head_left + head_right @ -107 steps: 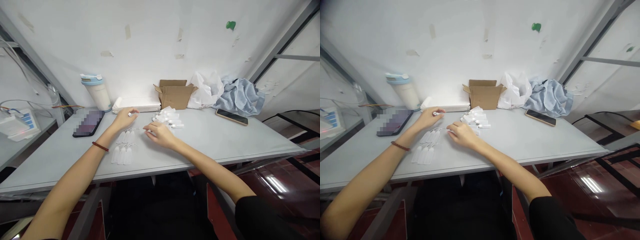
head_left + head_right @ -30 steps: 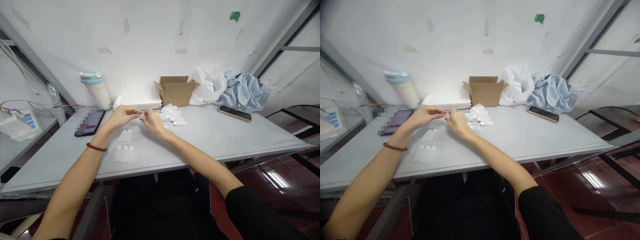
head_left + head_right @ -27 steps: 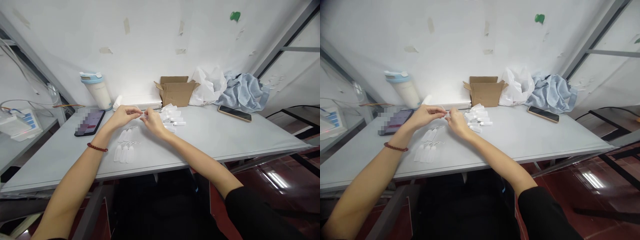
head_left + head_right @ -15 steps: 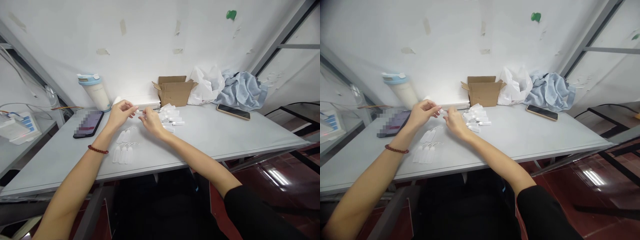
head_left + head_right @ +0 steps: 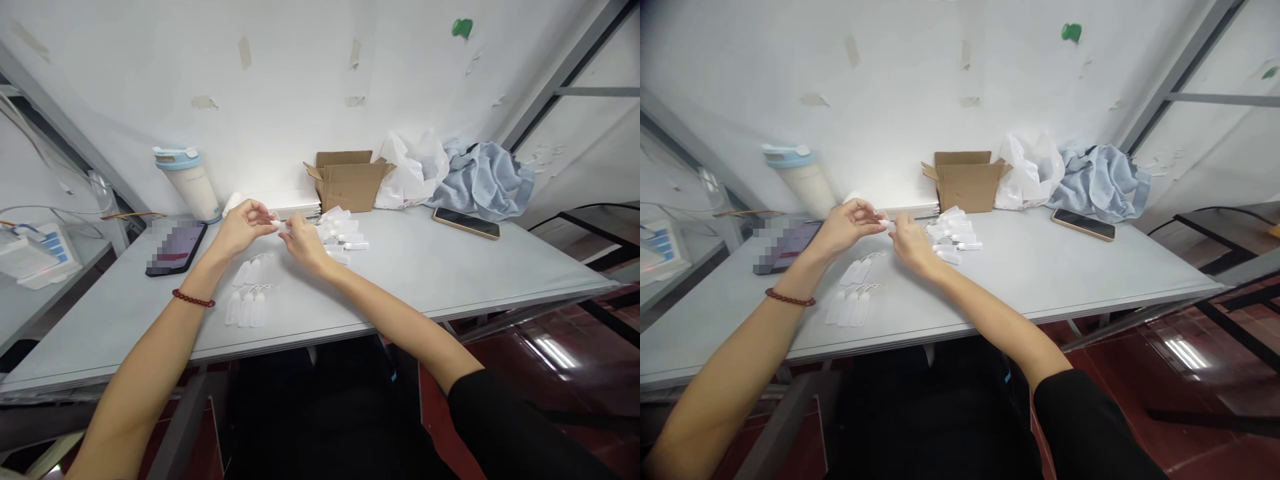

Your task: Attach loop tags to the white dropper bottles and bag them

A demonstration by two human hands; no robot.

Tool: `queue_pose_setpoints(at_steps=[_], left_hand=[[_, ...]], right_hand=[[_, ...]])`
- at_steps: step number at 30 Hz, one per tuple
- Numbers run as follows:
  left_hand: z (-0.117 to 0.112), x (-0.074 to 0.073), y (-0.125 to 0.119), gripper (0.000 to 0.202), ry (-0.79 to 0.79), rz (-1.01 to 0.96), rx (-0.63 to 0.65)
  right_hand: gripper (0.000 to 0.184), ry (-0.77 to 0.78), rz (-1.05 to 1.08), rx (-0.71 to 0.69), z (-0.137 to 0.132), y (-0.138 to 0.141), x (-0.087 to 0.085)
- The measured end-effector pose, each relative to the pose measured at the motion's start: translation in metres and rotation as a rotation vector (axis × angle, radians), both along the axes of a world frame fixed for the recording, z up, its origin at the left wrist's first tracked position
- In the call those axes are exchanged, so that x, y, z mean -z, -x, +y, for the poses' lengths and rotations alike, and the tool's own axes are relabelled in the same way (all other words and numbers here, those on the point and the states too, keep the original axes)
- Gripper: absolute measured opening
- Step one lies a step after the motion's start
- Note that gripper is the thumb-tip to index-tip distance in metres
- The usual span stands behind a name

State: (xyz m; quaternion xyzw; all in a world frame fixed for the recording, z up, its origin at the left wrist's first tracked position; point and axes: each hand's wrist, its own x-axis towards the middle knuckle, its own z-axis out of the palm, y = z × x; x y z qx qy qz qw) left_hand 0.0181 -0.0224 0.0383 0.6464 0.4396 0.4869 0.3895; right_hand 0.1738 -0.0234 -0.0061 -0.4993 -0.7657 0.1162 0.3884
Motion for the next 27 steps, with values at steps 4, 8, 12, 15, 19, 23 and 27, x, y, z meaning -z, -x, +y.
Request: queue_pose_setpoints(at_steps=[4, 8, 12, 15, 19, 23, 27], left_hand=[[0.0013, 0.0008, 0.0042, 0.046, 0.033, 0.010, -0.030], [0.0014, -0.0002, 0.0062, 0.037, 0.114, 0.081, -0.064], [0.0005, -0.0007, 0.0051, 0.036, 0.155, 0.156, -0.048], [-0.0005, -0.0014, 0.0036, 0.033, 0.147, 0.153, -0.069], [-0.0002, -0.0007, 0.0026, 0.036, 0.198, 0.180, -0.069], [0.0011, 0.0013, 0.0030, 0.040, 0.162, 0.167, -0.034], [-0.0008, -0.0021, 0.0040, 0.035, 0.119, 0.206, 0.044]], right_hand=[[0.015, -0.016, 0.006, -0.004, -0.0001, 0.0002, -0.0002], [0.015, -0.006, -0.014, -0.017, -0.0031, 0.0011, -0.0026], [0.013, -0.019, -0.029, -0.023, -0.0043, 0.0017, -0.0025], [0.012, -0.031, -0.037, -0.012, -0.0032, 0.0015, -0.0010], [0.011, -0.055, -0.050, -0.002, -0.0034, 0.0009, -0.0021], [0.008, -0.056, -0.078, -0.004, -0.0040, 0.0006, -0.0043], [0.009, -0.072, -0.046, -0.006, -0.0006, -0.0006, -0.0015]])
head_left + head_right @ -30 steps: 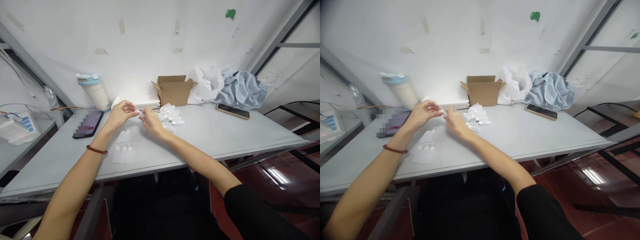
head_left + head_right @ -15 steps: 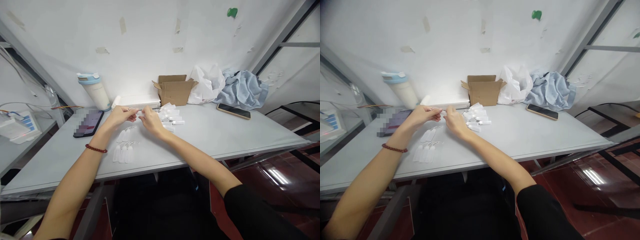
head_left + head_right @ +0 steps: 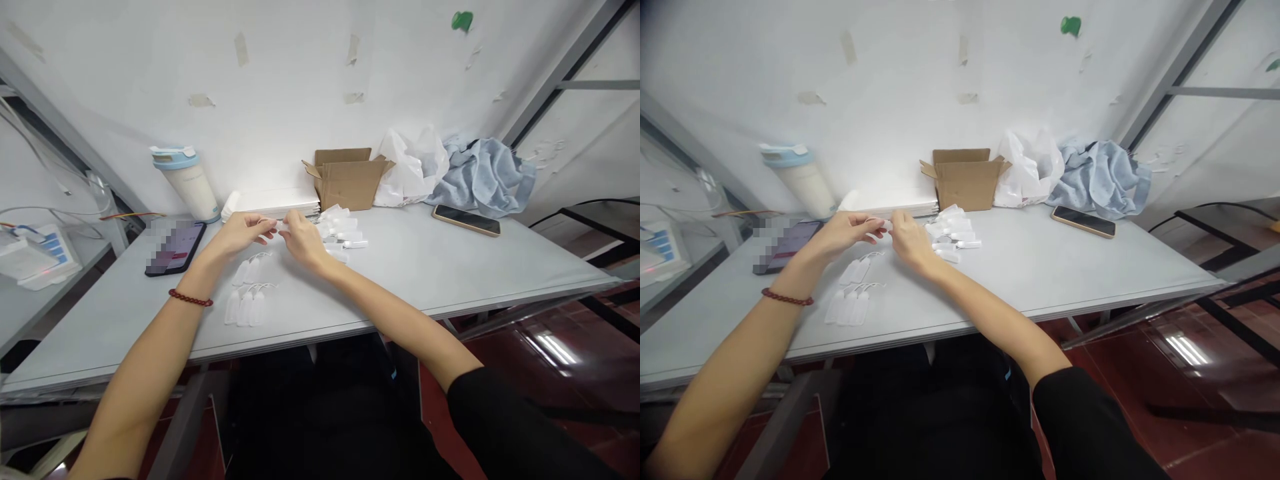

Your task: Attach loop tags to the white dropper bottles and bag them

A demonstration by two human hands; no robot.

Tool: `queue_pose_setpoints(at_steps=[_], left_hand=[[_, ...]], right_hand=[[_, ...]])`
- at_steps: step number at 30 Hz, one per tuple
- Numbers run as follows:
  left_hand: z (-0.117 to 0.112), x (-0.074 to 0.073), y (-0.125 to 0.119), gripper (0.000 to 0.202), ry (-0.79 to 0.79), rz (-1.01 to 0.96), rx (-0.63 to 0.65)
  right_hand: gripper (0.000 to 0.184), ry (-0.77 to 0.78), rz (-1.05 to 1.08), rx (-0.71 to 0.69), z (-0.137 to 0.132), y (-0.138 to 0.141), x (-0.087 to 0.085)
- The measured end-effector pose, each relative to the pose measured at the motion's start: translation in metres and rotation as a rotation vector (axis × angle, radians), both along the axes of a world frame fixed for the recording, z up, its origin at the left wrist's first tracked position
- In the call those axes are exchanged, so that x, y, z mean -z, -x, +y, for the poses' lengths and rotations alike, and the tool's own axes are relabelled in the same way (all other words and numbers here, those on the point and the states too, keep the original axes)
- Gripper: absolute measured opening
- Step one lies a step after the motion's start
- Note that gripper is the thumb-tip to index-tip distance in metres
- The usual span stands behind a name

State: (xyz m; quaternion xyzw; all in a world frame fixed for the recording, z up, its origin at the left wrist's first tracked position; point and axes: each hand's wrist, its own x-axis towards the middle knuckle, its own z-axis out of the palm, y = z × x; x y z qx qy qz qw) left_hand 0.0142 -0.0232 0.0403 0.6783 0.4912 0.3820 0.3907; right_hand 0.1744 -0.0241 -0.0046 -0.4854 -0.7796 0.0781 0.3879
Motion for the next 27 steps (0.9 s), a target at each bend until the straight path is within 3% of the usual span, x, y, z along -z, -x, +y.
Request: queue_pose_setpoints(at_steps=[5, 12, 21, 27], left_hand=[[-0.003, -0.004, -0.001, 0.033, 0.006, 0.026, 0.017], [0.002, 0.001, 0.000, 0.042, 0.092, -0.011, -0.005], [-0.001, -0.003, 0.001, 0.036, -0.049, -0.009, 0.076], [0.004, 0.004, 0.002, 0.041, -0.036, -0.047, 0.018]], right_hand=[[0.009, 0.015, -0.002, 0.009, 0.003, -0.002, 0.000], [0.011, -0.018, -0.029, -0.031, -0.001, -0.003, -0.008], [0.007, 0.080, 0.120, -0.103, 0.006, -0.009, -0.013], [0.018, 0.054, 0.126, -0.092, 0.013, -0.009, -0.005]])
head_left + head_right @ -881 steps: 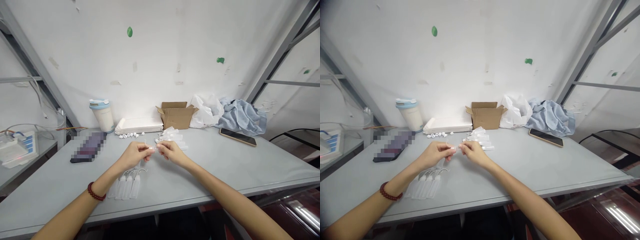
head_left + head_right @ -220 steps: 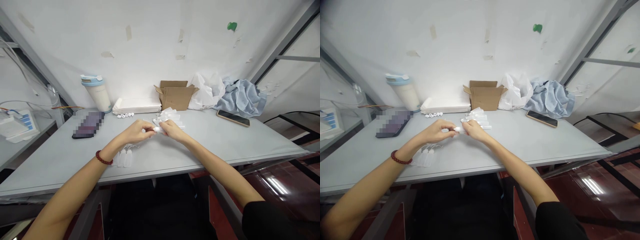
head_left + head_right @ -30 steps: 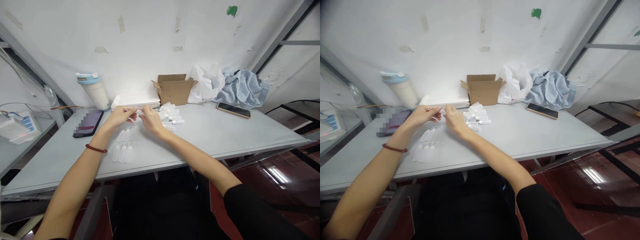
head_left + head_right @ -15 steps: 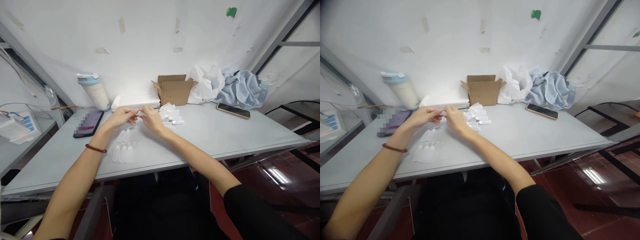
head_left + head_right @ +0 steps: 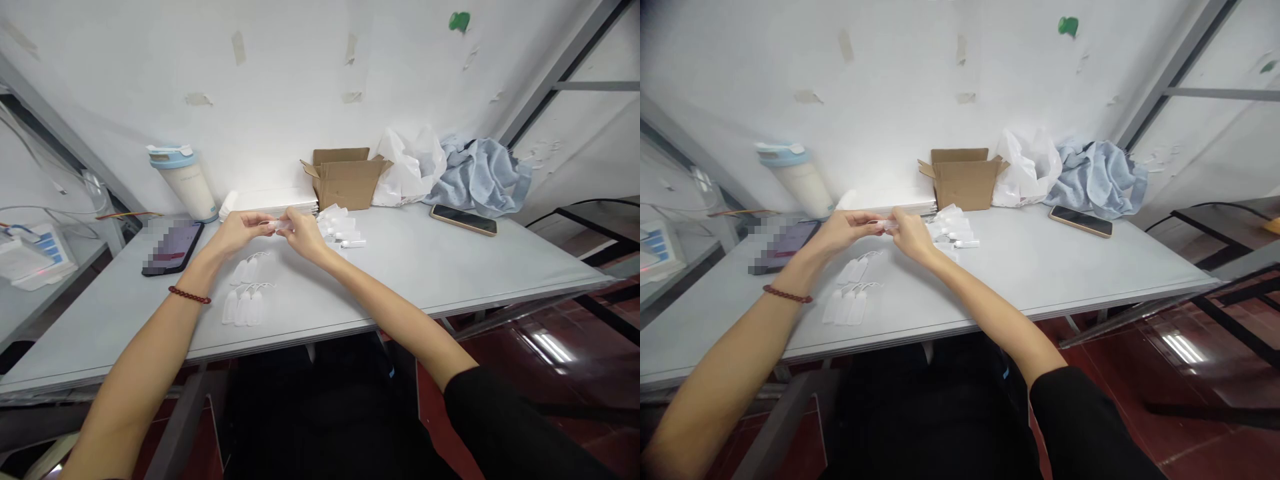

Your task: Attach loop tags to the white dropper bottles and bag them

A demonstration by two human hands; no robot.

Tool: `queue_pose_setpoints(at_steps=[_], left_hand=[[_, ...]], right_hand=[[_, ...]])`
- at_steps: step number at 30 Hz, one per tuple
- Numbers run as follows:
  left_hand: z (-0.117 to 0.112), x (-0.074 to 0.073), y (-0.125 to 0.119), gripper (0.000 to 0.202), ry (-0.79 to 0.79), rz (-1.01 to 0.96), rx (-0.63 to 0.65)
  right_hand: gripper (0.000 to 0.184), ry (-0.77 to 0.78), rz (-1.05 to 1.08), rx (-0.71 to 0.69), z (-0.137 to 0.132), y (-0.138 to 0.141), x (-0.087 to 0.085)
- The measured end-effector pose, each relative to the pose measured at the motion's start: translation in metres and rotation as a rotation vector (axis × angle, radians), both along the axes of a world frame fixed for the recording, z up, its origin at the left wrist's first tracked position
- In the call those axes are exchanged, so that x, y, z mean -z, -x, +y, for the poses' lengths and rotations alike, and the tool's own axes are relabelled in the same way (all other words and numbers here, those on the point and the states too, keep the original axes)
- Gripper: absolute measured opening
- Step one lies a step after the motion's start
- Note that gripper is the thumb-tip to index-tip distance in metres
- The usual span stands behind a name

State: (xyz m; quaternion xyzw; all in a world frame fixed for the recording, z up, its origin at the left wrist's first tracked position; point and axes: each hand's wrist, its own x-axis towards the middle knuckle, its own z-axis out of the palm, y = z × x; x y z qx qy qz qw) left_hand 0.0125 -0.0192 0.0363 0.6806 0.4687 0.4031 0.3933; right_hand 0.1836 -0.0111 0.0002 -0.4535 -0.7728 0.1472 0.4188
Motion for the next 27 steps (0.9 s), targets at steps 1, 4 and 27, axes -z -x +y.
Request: queue_pose_setpoints(at_steps=[1, 4, 27], left_hand=[[0.001, 0.000, 0.001, 0.042, 0.025, -0.007, 0.010], [0.002, 0.001, 0.003, 0.044, 0.086, -0.012, 0.048], [0.000, 0.002, -0.001, 0.046, 0.012, -0.082, 0.116]], right_hand=[[0.017, -0.010, -0.002, -0.012, 0.000, 0.000, 0.001], [0.017, -0.039, -0.009, -0.037, -0.001, 0.001, 0.002], [0.032, 0.571, 0.664, -0.246, -0.015, -0.002, -0.020]])
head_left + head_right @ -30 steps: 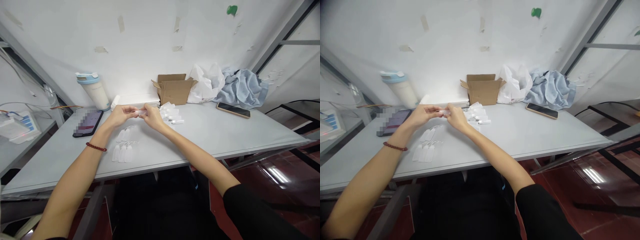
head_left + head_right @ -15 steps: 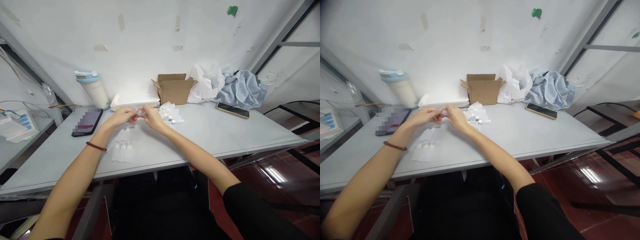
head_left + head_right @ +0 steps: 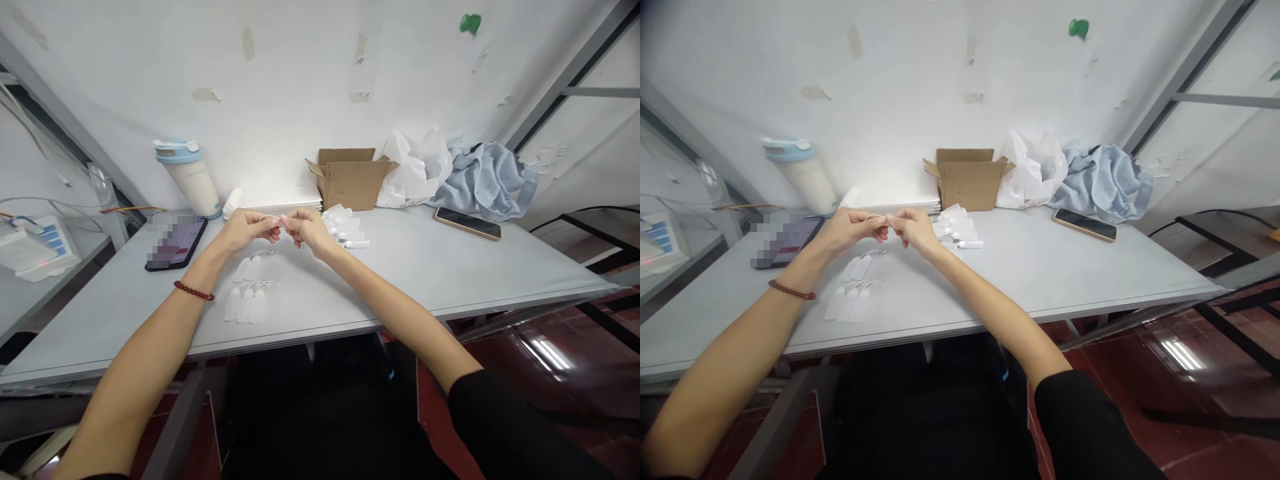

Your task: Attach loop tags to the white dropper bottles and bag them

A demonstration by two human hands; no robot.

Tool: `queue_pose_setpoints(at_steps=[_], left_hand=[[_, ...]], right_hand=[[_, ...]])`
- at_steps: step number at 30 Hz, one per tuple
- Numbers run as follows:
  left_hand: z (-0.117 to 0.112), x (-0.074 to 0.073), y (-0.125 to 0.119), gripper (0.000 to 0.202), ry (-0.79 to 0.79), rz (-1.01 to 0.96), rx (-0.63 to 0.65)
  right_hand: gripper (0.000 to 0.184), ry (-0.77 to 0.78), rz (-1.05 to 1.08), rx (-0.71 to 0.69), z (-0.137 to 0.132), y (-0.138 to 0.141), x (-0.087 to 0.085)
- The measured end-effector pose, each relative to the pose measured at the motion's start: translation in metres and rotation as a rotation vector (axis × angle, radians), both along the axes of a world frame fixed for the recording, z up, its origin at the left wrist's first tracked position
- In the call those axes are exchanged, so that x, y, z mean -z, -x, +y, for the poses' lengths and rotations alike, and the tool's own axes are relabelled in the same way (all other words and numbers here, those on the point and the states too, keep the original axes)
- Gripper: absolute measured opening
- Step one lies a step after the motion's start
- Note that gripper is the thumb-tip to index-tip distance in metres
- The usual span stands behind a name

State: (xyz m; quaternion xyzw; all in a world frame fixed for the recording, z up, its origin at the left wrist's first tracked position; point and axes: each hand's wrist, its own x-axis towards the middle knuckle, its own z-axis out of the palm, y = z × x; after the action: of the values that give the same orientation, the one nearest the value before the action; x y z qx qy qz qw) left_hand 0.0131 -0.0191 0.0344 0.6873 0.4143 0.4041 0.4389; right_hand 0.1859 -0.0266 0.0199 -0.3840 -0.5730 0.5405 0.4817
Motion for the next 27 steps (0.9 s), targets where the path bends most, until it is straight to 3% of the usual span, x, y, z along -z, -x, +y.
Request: queue_pose_setpoints(at_steps=[4, 8, 14, 19, 24, 27], left_hand=[[-0.003, 0.000, -0.006, 0.044, -0.017, 0.028, -0.021], [-0.004, 0.000, -0.010, 0.038, 0.033, 0.017, -0.052], [-0.002, 0.002, -0.011, 0.034, 0.146, -0.025, -0.065], [-0.002, 0.004, -0.010, 0.038, 0.195, 0.013, -0.048], [-0.002, 0.004, -0.006, 0.043, 0.088, 0.046, 0.008], [-0.001, 0.001, -0.002, 0.041, -0.010, 0.123, 0.018]], right_hand=[[0.037, 0.221, 0.149, -0.060, -0.003, -0.002, -0.006], [0.035, 0.255, 0.161, -0.022, -0.003, -0.001, -0.006], [0.034, 0.142, 0.067, 0.106, 0.002, 0.000, -0.004], [0.034, 0.009, -0.060, 0.102, 0.005, 0.000, 0.001], [0.033, -0.087, -0.208, 0.088, 0.010, 0.000, 0.006], [0.032, -0.252, -0.347, 0.199, 0.014, -0.002, 0.007]])
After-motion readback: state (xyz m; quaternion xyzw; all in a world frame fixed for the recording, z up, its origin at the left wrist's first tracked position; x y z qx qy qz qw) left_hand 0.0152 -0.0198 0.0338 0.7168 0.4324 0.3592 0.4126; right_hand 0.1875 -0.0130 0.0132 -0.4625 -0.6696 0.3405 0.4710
